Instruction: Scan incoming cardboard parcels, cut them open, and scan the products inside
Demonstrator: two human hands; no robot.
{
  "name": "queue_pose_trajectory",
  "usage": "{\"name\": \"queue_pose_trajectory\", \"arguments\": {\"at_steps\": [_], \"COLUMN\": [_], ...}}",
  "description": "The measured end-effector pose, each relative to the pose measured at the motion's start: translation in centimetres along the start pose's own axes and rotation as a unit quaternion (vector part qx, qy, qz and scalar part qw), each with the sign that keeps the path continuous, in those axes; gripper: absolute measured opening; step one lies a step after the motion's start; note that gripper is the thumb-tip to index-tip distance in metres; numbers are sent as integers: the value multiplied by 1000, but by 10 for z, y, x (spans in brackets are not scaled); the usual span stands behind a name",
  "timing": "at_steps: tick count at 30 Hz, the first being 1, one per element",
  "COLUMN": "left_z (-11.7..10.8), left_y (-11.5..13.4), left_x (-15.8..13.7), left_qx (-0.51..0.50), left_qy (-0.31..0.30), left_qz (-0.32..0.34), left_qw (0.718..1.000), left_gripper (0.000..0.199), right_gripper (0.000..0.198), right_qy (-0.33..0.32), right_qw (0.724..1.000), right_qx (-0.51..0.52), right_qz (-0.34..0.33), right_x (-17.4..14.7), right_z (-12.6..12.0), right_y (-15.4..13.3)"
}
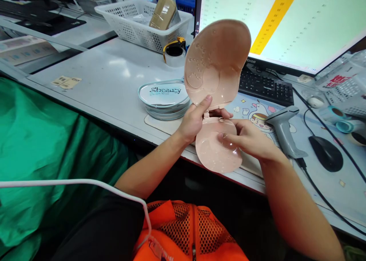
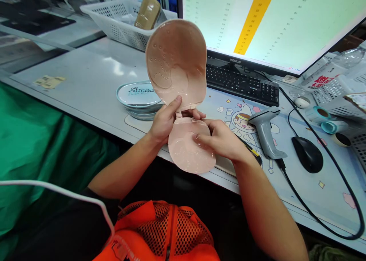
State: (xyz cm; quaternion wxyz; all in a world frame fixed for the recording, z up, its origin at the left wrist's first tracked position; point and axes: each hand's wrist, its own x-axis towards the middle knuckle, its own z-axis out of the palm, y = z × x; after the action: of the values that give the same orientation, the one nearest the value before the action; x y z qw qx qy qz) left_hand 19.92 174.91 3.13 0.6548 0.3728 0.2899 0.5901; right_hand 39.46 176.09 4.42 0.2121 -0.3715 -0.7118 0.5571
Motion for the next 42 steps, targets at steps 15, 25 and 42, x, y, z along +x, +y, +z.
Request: {"name": "queue_pose_trajectory", "arguments": {"at_steps": [15,25,42], "left_z": [-2,1,-2], "left_y": [0,3,-1], "left_x": [3,2,4], "left_qx": [31,8,6], "left_qy": [23,17,23], "left_qz": [25,-7,3], "left_qw": [999,1000,1000], "left_gripper": [60,58,61], "right_gripper": [16,25,34], "right_qy": [273,123,-274], "right_qw": [932,965,940], "right_qx": [27,59,5], "right_qz": [-238,-223,-203], "right_x": [-2,-10,-20], "right_z": [-2,-4,3], "right_y": [1,-3,-27]}}
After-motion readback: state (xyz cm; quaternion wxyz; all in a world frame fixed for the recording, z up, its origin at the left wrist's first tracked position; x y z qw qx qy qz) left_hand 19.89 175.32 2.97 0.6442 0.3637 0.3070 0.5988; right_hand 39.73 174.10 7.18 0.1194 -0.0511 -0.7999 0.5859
